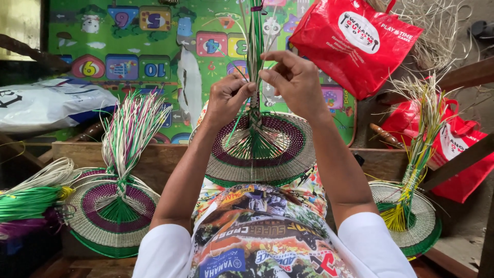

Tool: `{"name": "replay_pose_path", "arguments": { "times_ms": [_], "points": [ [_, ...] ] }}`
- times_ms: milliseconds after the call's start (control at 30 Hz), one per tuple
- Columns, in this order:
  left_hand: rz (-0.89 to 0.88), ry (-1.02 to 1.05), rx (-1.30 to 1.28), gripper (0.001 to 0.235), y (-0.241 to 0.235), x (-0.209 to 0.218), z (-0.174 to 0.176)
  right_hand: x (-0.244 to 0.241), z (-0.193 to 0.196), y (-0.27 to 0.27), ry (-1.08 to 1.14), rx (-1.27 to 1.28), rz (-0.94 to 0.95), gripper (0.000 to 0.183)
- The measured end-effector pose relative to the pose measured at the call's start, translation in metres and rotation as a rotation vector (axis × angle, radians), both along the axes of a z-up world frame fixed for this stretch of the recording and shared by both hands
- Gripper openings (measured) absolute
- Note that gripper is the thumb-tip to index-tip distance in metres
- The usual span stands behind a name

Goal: The person weaves a basket by hand, interlacing green and white plastic strips around a circular base. They repeatedly pull and adjust the strips to tighten the weave, working on the same basket throughout the clip.

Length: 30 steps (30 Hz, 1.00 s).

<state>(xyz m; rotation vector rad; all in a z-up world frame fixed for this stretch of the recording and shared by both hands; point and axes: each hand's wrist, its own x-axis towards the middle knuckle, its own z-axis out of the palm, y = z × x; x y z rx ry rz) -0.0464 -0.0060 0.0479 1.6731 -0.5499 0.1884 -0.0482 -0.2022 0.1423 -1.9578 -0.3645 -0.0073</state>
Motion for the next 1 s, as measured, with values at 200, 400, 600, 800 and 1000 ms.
{"name": "replay_pose_path", "arguments": {
  "times_ms": [200,400,600,800,1000],
  "points": [
    [0.108,0.01,-0.103,0.039,-0.003,0.008,-0.028,-0.048,0.004,0.016,-0.066,0.13,0.317,0.011],
    [0.123,-0.034,-0.069,0.028,-0.008,0.006,-0.03,-0.038,-0.051,-0.002,-0.453,-0.479,-0.093,0.029],
    [0.06,-0.06,-0.107,0.021,-0.005,-0.001,-0.013,-0.025,-0.076,-0.015,0.149,0.238,0.031,0.01],
    [0.123,-0.16,-0.05,0.026,-0.018,-0.001,-0.011,-0.028,0.027,-0.033,-0.044,0.74,0.253,0.013],
    [0.102,-0.15,-0.103,0.026,-0.023,-0.005,-0.007,0.002,-0.017,-0.031,-0.036,0.42,0.086,0.033]
  ]
}}
